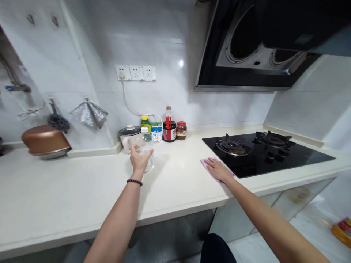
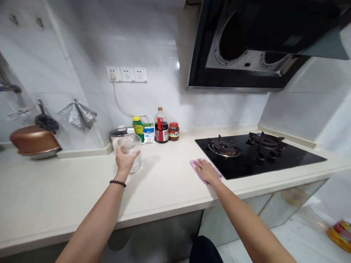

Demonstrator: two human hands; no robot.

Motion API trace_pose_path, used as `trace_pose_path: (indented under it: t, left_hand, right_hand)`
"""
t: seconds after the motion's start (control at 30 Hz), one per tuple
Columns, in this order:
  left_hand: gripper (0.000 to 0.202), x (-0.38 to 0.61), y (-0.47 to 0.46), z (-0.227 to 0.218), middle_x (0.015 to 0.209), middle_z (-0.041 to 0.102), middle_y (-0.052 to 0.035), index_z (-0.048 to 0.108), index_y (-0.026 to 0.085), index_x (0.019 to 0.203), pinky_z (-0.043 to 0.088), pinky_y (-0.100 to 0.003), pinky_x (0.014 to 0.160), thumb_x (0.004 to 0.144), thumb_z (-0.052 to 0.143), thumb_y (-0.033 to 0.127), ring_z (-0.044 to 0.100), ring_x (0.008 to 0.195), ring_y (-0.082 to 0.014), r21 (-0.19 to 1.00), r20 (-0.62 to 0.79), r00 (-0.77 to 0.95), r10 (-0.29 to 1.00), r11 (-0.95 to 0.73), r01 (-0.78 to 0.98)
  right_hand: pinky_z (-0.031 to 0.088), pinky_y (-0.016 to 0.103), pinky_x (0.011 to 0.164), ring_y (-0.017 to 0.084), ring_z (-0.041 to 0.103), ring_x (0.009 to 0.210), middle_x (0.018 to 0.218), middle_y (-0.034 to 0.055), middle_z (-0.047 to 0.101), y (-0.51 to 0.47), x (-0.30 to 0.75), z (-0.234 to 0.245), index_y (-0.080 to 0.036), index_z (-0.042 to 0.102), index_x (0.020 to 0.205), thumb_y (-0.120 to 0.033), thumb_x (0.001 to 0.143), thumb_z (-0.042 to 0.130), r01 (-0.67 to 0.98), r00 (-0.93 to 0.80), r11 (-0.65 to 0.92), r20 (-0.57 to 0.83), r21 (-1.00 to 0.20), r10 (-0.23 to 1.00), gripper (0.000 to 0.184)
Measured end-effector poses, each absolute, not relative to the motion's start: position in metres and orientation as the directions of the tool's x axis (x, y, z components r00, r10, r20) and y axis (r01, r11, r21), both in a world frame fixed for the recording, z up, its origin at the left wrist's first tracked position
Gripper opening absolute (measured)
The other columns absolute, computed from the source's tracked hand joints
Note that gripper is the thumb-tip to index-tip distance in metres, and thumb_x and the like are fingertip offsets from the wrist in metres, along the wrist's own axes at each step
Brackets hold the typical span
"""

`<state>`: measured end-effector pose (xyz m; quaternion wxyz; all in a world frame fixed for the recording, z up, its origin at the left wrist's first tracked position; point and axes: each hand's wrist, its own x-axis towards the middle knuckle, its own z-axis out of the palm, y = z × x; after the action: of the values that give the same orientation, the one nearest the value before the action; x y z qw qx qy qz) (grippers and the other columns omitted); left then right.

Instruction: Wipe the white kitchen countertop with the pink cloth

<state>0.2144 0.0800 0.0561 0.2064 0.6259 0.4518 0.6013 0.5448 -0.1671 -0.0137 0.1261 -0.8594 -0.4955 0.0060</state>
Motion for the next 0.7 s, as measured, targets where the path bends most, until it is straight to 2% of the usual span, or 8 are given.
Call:
trace_pose_path:
  t: [0.07,0.2,0.27,0.37,0.5,0.6,0.63,0.7]
  left_hand:
    - [0.08,0.21,0.084,0.058,0.117,0.065,-0.0078,0.05,0.019,0.123,0.053,-0.036,0.088,0.056,0.087,0.04,0.066,0.096,-0.0234,0.827,0.54,-0.173,0.824,-0.481,0.291]
    - [0.079,0.202,0.091,0.061,0.121,0.064,-0.0089,0.05,0.02,0.124,0.049,-0.038,0.097,0.056,0.087,0.036,0.063,0.11,-0.0258,0.845,0.526,-0.259,0.81,-0.463,0.266]
    - [0.08,0.199,0.093,0.061,0.124,0.063,-0.0101,0.05,0.02,0.126,0.047,-0.039,0.101,0.057,0.087,0.036,0.061,0.116,-0.0272,0.847,0.525,-0.293,0.799,-0.454,0.278]
    - [0.082,0.196,0.095,0.061,0.126,0.063,-0.0113,0.049,0.019,0.128,0.047,-0.041,0.101,0.057,0.087,0.036,0.061,0.118,-0.0285,0.844,0.528,-0.309,0.791,-0.446,0.298]
    - [0.083,0.196,0.097,0.06,0.127,0.062,-0.013,0.048,0.018,0.129,0.046,-0.042,0.102,0.057,0.086,0.036,0.059,0.119,-0.0299,0.835,0.537,-0.299,0.789,-0.446,0.322]
    - [0.083,0.194,0.1,0.058,0.128,0.062,-0.0128,0.047,0.019,0.129,0.046,-0.043,0.101,0.058,0.086,0.039,0.059,0.12,-0.0303,0.836,0.526,-0.283,0.802,-0.425,0.348]
    - [0.083,0.193,0.101,0.057,0.127,0.061,-0.0125,0.047,0.019,0.129,0.046,-0.042,0.101,0.058,0.085,0.04,0.059,0.119,-0.0301,0.837,0.519,-0.278,0.808,-0.416,0.356]
    - [0.083,0.19,0.104,0.055,0.127,0.062,-0.0121,0.047,0.019,0.129,0.047,-0.043,0.1,0.059,0.084,0.041,0.06,0.117,-0.0297,0.842,0.504,-0.277,0.818,-0.394,0.367]
  right_hand:
    - [0.019,0.043,0.12,0.024,0.022,0.15,0.162,0.001,0.031,-0.162,0.541,-0.008,-0.031,0.041,0.153,-0.042,0.101,0.027,0.821,0.555,-0.525,0.099,-0.224,0.826,0.054]
    - [0.021,0.057,0.115,0.035,0.023,0.149,0.161,0.0168,0.029,-0.129,0.519,0.007,-0.017,0.038,0.154,-0.04,0.102,0.017,0.766,0.637,-0.612,0.1,-0.196,0.765,0.061]
    - [0.023,0.06,0.113,0.037,0.026,0.147,0.16,0.021,0.029,-0.101,0.495,0.012,-0.014,0.037,0.154,-0.041,0.103,0.015,0.766,0.638,-0.614,0.107,-0.189,0.763,0.062]
    - [0.023,0.053,0.115,0.031,0.029,0.146,0.159,0.0166,0.033,-0.049,0.44,0.014,-0.019,0.039,0.153,-0.041,0.104,0.015,0.842,0.531,-0.508,0.107,-0.185,0.841,0.059]
    - [0.021,0.044,0.118,0.023,0.025,0.149,0.162,0.002,0.032,0.012,0.355,0.005,-0.033,0.039,0.152,-0.05,0.103,0.025,0.953,0.25,-0.23,0.082,-0.196,0.965,0.054]
    - [0.019,0.047,0.118,0.025,0.022,0.149,0.164,0.0034,0.027,0.036,0.322,-0.001,-0.031,0.036,0.154,-0.05,0.103,0.023,0.975,0.014,0.009,0.101,-0.222,0.995,0.055]
    - [0.018,0.047,0.118,0.026,0.021,0.149,0.164,0.0044,0.026,0.04,0.321,-0.001,-0.03,0.036,0.154,-0.049,0.104,0.022,0.973,-0.028,0.052,0.109,-0.226,0.994,0.056]
    - [0.018,0.043,0.119,0.024,0.023,0.149,0.163,0.0029,0.028,0.042,0.334,0.001,-0.031,0.04,0.152,-0.048,0.103,0.025,0.974,-0.005,0.035,0.131,-0.225,0.991,0.054]
